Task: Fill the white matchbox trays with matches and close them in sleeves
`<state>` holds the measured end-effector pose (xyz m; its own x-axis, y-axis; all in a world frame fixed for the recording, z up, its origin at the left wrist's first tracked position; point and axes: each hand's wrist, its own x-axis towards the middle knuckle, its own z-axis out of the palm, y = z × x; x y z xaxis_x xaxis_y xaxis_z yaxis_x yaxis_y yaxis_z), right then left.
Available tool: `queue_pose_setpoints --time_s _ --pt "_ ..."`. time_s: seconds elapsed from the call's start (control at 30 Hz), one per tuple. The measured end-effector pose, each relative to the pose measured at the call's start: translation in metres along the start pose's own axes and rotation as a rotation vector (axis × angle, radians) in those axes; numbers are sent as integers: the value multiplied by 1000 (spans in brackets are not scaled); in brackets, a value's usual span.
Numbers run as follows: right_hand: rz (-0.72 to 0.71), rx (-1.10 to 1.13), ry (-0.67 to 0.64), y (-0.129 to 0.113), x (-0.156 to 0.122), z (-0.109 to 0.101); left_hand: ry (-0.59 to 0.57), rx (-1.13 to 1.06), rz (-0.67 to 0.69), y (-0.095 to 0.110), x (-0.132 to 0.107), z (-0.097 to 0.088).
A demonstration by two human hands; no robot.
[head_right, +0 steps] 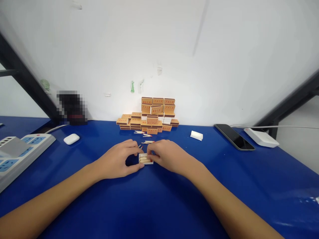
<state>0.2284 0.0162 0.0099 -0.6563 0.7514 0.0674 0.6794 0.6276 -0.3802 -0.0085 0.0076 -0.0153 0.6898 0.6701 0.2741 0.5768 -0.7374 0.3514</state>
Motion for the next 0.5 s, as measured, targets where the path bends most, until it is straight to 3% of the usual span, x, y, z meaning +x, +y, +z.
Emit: queue_pose_setpoints --time_s 0.07,0.13,0.23,0.37,0.5 --pt "19 -2 99 13 -1 -10 11 -16 -3 1 -1 1" --pt "162 11 298 35 1 -23 28 -48 -14 1 -1 1" --pt "680 220 590 77 6 -40 17 -82 -31 2 -1 3" --pt "884 334 635 114 17 -43 15 -112 -75 5 -2 4" --pt "957 414 596 115 26 -33 13 -114 -89 7 -2 5"
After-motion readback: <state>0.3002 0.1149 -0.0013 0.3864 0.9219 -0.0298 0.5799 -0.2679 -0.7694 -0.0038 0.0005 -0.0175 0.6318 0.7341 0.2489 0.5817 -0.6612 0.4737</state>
